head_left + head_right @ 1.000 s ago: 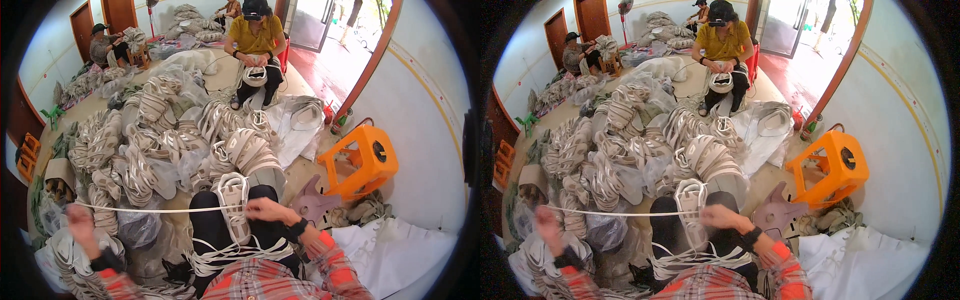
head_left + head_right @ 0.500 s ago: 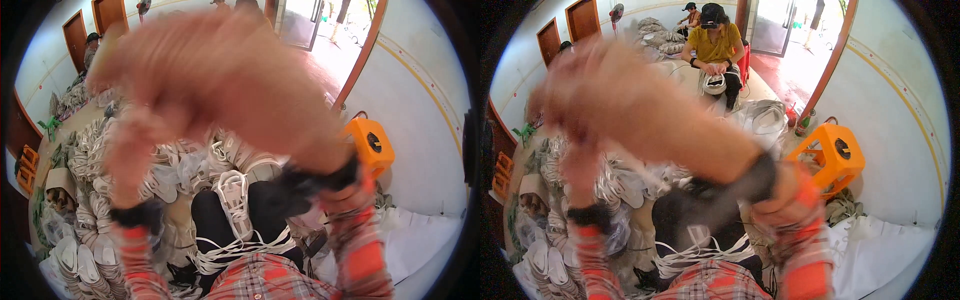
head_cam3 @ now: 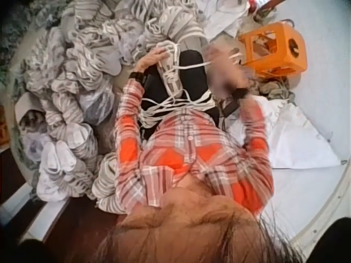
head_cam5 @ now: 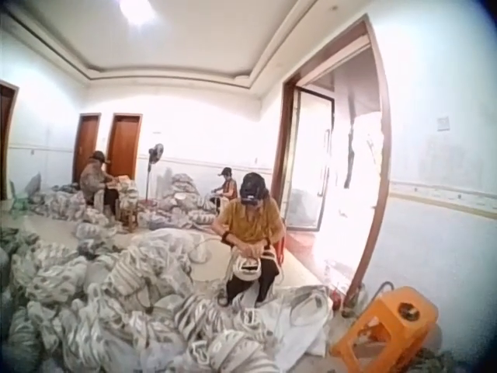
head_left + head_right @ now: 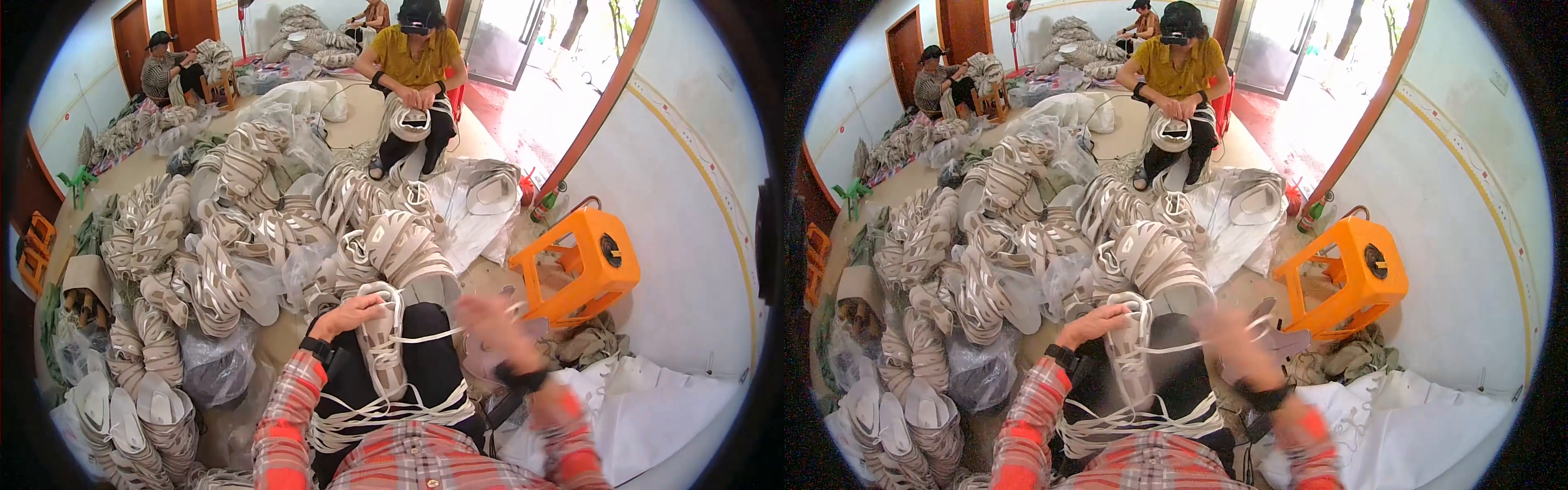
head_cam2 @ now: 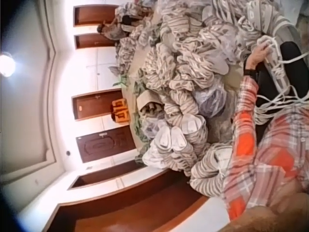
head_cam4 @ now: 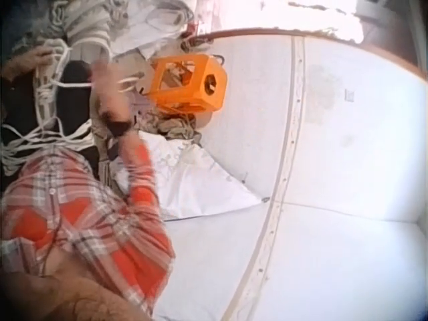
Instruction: The recorder is lacing white shoes while sitting in a factory or workshop surrounded by piles of footwear.
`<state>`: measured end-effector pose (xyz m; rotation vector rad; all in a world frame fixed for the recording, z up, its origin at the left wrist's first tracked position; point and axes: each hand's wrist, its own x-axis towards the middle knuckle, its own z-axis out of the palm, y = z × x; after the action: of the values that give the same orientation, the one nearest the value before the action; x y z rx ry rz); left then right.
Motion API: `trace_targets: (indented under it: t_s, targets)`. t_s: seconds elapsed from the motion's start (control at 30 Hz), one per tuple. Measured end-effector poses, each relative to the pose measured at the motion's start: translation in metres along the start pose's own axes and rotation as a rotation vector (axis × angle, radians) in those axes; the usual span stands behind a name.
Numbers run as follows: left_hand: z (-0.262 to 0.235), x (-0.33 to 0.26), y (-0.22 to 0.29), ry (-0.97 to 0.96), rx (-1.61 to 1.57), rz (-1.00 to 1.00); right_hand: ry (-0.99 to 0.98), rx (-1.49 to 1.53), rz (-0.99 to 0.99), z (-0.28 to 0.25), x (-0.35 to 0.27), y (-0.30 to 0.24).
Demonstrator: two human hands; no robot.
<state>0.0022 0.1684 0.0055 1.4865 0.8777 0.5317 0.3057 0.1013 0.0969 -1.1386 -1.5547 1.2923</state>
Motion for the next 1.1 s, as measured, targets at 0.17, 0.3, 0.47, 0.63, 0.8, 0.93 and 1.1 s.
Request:
trace_targets:
  t_s: [0.17,0.3,0.47,0.63,0.8,0.93,1.1]
  targets:
    - [-0.004,-0.004,0.005,-0.120,-0.199,-0.004,-0.024,-0.848,-0.278,0.112,0.019,0.034]
    - [-0.006,-0.007,-0.002,-0.127,-0.275,-0.057,-0.045,-0.976,-0.371,0.123,0.023,0.040]
    - [-0.004,-0.006,-0.017,-0.092,-0.259,0.003,-0.158,-0.787,-0.410,0.129,0.032,0.050]
    - [-0.004,-0.004,-0.009,-0.136,-0.277,-0.017,-0.164,-0.737,-0.323,0.128,0.033,0.053]
    - [-0.004,-0.006,-0.008,-0.085,-0.247,0.026,-0.123,-0.598,-0.121,0.131,0.029,0.053]
    - [-0.002,-0.004,-0.002,-0.089,-0.301,-0.002,-0.003,-0.482,0.020,0.145,0.029,0.062]
    - [-0.002,-0.010,-0.001,-0.084,-0.360,-0.006,-0.092,-0.947,-0.428,0.154,0.029,0.034]
